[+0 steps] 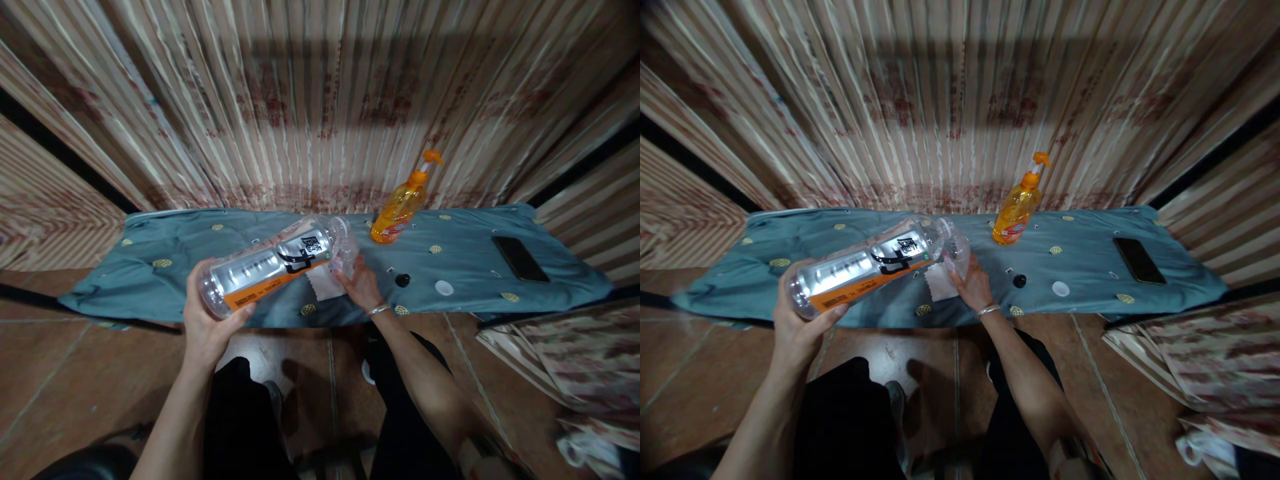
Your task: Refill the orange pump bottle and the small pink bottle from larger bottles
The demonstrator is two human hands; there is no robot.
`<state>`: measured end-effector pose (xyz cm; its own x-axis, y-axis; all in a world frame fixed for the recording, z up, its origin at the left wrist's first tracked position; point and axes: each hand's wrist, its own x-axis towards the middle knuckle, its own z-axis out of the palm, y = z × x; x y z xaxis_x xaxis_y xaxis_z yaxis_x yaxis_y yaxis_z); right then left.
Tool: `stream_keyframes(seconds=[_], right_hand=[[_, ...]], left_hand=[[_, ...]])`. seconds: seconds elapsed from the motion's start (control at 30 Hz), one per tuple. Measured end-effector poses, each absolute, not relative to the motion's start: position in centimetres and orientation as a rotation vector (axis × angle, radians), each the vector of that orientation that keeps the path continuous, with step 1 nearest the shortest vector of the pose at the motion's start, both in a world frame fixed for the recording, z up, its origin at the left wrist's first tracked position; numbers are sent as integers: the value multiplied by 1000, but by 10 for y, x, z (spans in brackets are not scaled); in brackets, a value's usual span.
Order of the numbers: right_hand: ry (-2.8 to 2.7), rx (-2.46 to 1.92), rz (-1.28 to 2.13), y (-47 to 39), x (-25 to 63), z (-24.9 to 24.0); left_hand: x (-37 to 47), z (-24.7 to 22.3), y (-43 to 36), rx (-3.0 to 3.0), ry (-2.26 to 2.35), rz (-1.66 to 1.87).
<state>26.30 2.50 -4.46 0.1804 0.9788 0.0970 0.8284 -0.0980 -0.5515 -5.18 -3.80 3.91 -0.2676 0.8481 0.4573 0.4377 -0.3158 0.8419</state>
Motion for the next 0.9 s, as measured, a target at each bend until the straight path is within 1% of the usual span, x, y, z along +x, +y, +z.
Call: stream_keyframes(seconds=[0.23, 0.6, 0.9], right_hand=[[-1684, -1918, 429, 26, 265, -49], [-1713, -1958, 442, 25, 264, -47], [-1696, -1936, 402, 26, 265, -52]], left_hand=[[-51, 39, -38, 1621, 1574, 1605], [-50, 39, -38, 1620, 1576, 1620], [-53, 36, -38, 1652, 1567, 1625]])
